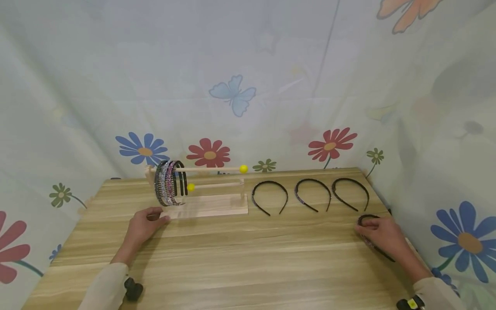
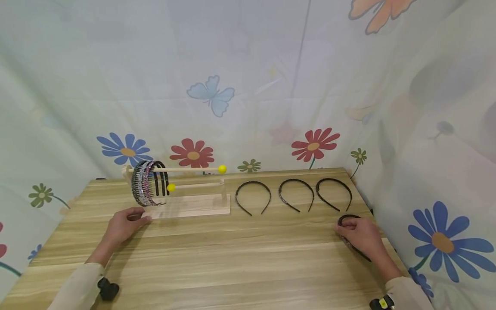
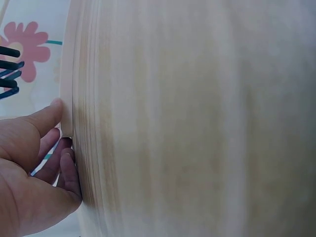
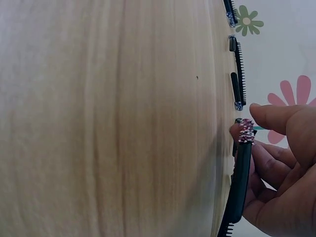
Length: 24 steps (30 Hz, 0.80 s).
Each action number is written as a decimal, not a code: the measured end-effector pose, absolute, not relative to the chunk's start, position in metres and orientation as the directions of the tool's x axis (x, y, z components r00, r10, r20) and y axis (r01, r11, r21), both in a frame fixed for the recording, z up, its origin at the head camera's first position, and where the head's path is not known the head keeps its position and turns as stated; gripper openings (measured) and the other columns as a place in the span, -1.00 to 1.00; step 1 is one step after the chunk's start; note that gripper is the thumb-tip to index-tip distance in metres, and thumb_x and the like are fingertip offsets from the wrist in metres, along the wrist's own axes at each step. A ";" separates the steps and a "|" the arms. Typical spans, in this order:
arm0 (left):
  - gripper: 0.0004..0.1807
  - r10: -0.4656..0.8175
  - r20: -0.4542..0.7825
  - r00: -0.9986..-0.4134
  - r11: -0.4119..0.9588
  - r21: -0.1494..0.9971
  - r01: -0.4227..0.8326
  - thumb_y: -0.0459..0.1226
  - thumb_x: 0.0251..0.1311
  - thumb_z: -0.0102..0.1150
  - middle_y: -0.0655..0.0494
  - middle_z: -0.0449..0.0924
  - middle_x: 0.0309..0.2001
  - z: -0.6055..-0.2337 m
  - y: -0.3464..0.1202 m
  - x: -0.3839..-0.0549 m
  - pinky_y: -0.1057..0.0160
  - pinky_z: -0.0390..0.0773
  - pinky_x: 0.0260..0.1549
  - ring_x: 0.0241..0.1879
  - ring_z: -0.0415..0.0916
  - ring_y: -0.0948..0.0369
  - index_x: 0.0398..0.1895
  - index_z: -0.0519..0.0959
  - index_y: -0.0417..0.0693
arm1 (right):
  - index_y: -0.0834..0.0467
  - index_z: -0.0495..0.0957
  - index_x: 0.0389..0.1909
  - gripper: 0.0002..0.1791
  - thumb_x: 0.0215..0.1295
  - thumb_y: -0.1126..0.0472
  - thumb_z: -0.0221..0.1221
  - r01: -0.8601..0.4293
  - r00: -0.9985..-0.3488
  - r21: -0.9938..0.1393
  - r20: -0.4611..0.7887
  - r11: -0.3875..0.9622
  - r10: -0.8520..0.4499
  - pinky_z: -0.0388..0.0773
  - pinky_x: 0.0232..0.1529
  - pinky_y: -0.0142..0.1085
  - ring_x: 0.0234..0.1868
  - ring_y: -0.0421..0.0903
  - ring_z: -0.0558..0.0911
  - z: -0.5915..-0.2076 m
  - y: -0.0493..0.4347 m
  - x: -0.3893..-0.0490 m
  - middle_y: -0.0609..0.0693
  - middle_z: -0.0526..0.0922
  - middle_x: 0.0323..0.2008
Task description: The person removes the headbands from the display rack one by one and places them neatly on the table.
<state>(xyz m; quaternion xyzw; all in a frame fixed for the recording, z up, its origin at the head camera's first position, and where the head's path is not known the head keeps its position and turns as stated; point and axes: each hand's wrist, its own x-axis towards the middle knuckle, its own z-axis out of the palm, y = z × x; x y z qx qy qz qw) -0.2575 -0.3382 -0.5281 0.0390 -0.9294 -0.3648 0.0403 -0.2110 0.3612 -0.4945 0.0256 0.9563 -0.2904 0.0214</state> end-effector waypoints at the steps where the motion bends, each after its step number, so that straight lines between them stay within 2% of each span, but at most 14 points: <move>1: -0.34 -0.101 0.047 -0.994 0.730 0.682 -0.042 0.01 0.33 0.33 -0.35 0.60 0.17 -0.528 -0.338 -0.257 -0.18 0.58 0.10 0.13 0.60 -0.23 0.28 0.53 -0.33 | 0.41 0.66 0.05 -0.32 0.35 -0.19 0.30 0.058 -0.998 -0.553 -0.050 0.831 0.036 0.69 -0.20 -0.03 -0.10 0.20 0.74 -0.495 0.361 -0.211 0.30 0.75 -0.08; 7: -0.34 -0.098 0.048 -0.994 0.724 0.689 -0.038 0.00 0.33 0.34 -0.35 0.59 0.19 -0.526 -0.337 -0.257 -0.17 0.58 0.10 0.13 0.59 -0.23 0.27 0.53 -0.34 | 0.39 0.67 0.04 -0.41 0.40 -0.11 0.28 0.022 -0.999 -0.545 -0.036 0.838 0.003 0.68 -0.16 0.02 -0.09 0.22 0.74 -0.491 0.361 -0.210 0.29 0.76 -0.09; 11: -0.34 -0.101 0.040 -0.994 0.724 0.688 -0.045 0.00 0.33 0.34 -0.35 0.59 0.18 -0.526 -0.338 -0.257 -0.16 0.59 0.09 0.13 0.59 -0.22 0.27 0.53 -0.34 | 0.39 0.63 0.11 -0.40 0.46 -0.12 0.21 0.019 -1.000 -0.552 -0.028 0.833 0.005 0.65 -0.12 0.08 -0.02 0.30 0.69 -0.486 0.360 -0.211 0.34 0.72 -0.02; 17: -0.33 -0.108 0.030 -0.994 0.725 0.686 -0.058 0.02 0.32 0.34 -0.34 0.61 0.17 -0.527 -0.339 -0.258 -0.16 0.59 0.09 0.12 0.60 -0.21 0.26 0.54 -0.33 | 0.30 0.64 0.15 -0.41 0.45 -0.15 0.21 -0.046 -0.994 -0.582 0.106 0.812 0.019 0.64 -0.09 0.11 0.01 0.26 0.69 -0.481 0.348 -0.215 0.27 0.73 0.02; 20: -0.34 -0.107 0.025 -0.994 0.724 0.687 -0.060 0.01 0.32 0.35 -0.34 0.61 0.17 -0.527 -0.338 -0.258 -0.16 0.59 0.09 0.12 0.60 -0.21 0.26 0.54 -0.34 | 0.27 0.65 0.14 -0.45 0.44 -0.13 0.23 -0.121 -0.980 -0.587 0.200 0.800 -0.001 0.66 -0.13 -0.02 -0.06 0.18 0.72 -0.478 0.338 -0.218 0.20 0.76 -0.05; 24: -0.34 -0.104 0.023 -0.994 0.720 0.691 -0.059 0.00 0.32 0.35 -0.34 0.60 0.17 -0.527 -0.337 -0.257 -0.16 0.58 0.10 0.13 0.59 -0.22 0.26 0.53 -0.35 | 0.22 0.69 0.09 -0.56 0.41 -0.02 0.30 -0.213 -0.952 -0.590 0.306 0.779 -0.029 0.63 -0.26 -0.32 -0.18 0.05 0.73 -0.475 0.323 -0.224 0.12 0.79 -0.15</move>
